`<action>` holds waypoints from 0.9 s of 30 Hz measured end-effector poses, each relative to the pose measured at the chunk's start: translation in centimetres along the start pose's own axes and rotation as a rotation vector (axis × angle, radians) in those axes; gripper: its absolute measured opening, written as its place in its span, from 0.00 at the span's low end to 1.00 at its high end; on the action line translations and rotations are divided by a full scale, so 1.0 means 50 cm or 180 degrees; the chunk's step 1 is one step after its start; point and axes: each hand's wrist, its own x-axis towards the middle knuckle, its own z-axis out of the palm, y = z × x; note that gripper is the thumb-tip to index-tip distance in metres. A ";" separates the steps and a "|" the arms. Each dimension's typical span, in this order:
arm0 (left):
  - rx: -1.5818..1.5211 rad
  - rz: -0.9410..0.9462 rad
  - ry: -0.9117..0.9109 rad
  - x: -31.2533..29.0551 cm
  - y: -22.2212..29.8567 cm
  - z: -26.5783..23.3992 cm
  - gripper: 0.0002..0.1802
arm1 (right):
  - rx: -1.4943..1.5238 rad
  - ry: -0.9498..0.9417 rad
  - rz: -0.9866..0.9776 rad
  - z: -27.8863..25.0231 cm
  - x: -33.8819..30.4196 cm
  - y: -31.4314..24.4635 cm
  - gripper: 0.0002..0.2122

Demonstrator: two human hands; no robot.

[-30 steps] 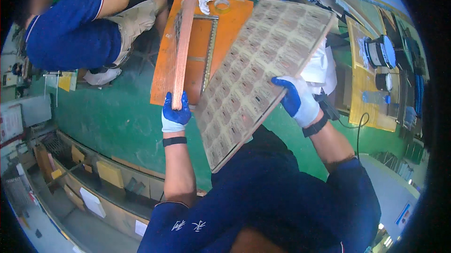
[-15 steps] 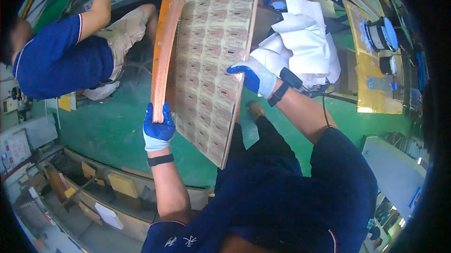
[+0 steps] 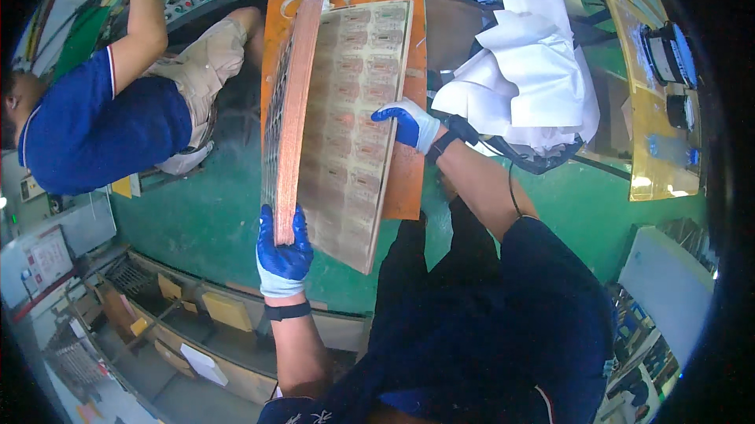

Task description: Moving and sorting large printed circuit board sheets between a drying rack and a processing workstation.

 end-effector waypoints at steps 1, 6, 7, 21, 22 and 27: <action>-0.0470 -0.0294 0.0170 0.000 -0.003 0.022 0.19 | 0.0018 0.0056 0.0038 -0.015 0.009 0.010 0.15; -0.0952 -0.0744 0.0099 0.042 -0.077 -0.002 0.19 | 0.0104 0.0248 0.0151 -0.151 0.053 0.053 0.19; -0.0950 -0.0748 0.0053 0.039 -0.089 -0.008 0.18 | 0.0123 0.0221 0.0195 -0.130 0.054 0.053 0.19; -0.0061 -0.0655 0.0151 0.167 -0.194 -0.141 0.25 | 0.0666 0.0985 0.0408 -0.127 0.090 0.051 0.14; -0.0046 -0.0685 0.0152 0.172 -0.196 -0.152 0.24 | 0.0616 0.0947 0.0348 -0.123 0.091 0.057 0.15; 0.2787 -0.1614 0.0293 0.195 -0.130 -0.308 0.35 | 0.0593 0.0932 0.0565 -0.089 0.124 0.092 0.16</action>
